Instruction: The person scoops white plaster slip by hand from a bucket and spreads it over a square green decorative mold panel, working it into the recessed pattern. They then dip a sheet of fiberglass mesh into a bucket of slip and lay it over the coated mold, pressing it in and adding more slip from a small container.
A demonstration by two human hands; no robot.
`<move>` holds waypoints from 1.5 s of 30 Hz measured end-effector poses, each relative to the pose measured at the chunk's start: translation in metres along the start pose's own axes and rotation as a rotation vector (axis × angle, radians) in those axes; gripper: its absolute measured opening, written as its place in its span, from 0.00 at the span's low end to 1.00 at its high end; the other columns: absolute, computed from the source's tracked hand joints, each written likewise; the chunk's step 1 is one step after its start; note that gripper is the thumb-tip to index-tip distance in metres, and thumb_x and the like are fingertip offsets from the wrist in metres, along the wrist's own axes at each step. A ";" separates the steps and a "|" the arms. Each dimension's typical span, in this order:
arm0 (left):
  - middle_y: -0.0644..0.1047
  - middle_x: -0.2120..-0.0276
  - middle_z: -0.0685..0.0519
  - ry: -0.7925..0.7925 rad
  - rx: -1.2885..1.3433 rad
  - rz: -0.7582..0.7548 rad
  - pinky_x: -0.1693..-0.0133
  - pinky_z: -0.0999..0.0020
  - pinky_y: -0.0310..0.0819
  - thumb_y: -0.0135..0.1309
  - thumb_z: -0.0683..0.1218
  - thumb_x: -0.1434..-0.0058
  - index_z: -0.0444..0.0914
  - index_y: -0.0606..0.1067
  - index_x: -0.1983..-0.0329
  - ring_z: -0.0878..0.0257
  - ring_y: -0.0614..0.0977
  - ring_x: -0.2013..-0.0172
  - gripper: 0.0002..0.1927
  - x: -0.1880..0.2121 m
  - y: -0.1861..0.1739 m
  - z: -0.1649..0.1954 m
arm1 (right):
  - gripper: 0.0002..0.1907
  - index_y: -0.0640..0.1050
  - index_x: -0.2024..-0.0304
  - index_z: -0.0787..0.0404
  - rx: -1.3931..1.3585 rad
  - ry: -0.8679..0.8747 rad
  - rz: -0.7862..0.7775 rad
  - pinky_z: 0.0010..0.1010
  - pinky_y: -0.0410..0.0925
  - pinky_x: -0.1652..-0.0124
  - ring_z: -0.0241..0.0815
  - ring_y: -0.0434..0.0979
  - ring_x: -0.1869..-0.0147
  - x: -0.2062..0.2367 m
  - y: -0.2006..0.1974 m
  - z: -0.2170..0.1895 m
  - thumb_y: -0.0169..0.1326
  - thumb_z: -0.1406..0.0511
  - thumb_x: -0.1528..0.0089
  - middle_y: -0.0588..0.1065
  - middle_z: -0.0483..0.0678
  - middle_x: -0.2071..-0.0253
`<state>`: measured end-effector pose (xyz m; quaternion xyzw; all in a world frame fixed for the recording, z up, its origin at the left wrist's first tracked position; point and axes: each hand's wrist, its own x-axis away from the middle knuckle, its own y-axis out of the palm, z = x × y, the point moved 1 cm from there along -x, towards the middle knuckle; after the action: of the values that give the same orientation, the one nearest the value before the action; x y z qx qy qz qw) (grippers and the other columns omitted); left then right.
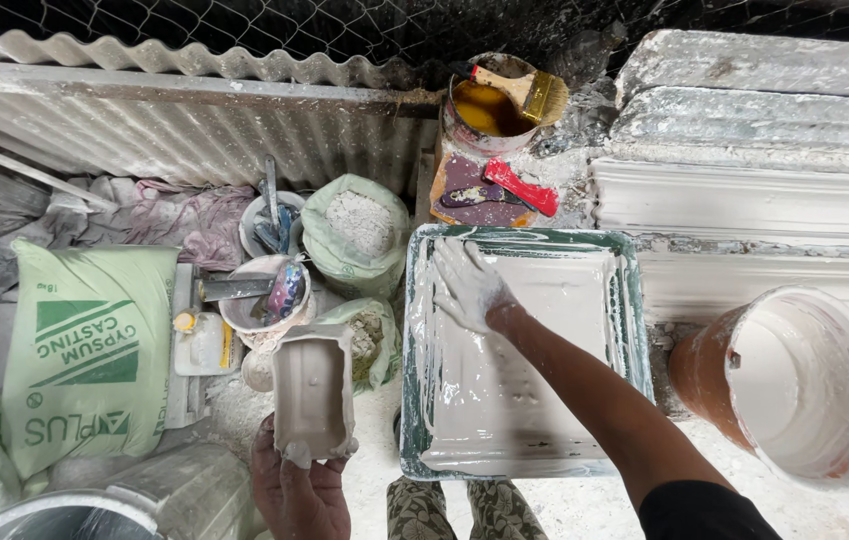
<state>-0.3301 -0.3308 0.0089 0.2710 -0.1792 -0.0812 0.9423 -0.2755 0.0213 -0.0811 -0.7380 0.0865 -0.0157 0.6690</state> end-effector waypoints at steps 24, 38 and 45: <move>0.75 0.46 0.39 0.013 0.024 -0.138 0.58 0.52 0.84 0.51 0.41 0.33 0.28 0.63 0.36 0.49 0.83 0.52 0.24 0.021 0.032 0.010 | 0.40 0.54 0.29 0.79 -0.253 0.369 -0.051 0.55 0.40 0.27 0.66 0.47 0.21 0.036 0.017 -0.144 0.41 0.53 0.31 0.51 0.69 0.25; 0.75 0.46 0.41 0.024 0.020 -0.101 0.56 0.50 0.83 0.51 0.42 0.31 0.32 0.65 0.38 0.50 0.82 0.51 0.20 0.032 0.015 0.021 | 0.39 0.62 0.31 0.78 -0.081 0.253 0.237 0.55 0.43 0.26 0.62 0.50 0.20 -0.055 0.024 -0.061 0.51 0.56 0.36 0.56 0.69 0.26; 0.75 0.46 0.44 0.057 0.057 -0.099 0.54 0.52 0.83 0.51 0.41 0.31 0.33 0.66 0.38 0.53 0.82 0.50 0.19 0.031 0.007 0.020 | 0.41 0.59 0.32 0.79 -0.065 0.203 0.035 0.52 0.48 0.28 0.64 0.52 0.21 0.009 0.003 -0.123 0.51 0.52 0.36 0.54 0.73 0.27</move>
<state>-0.3084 -0.3422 0.0374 0.3083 -0.1407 -0.1149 0.9338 -0.2845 -0.1014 -0.0718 -0.7522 0.1673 -0.0761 0.6328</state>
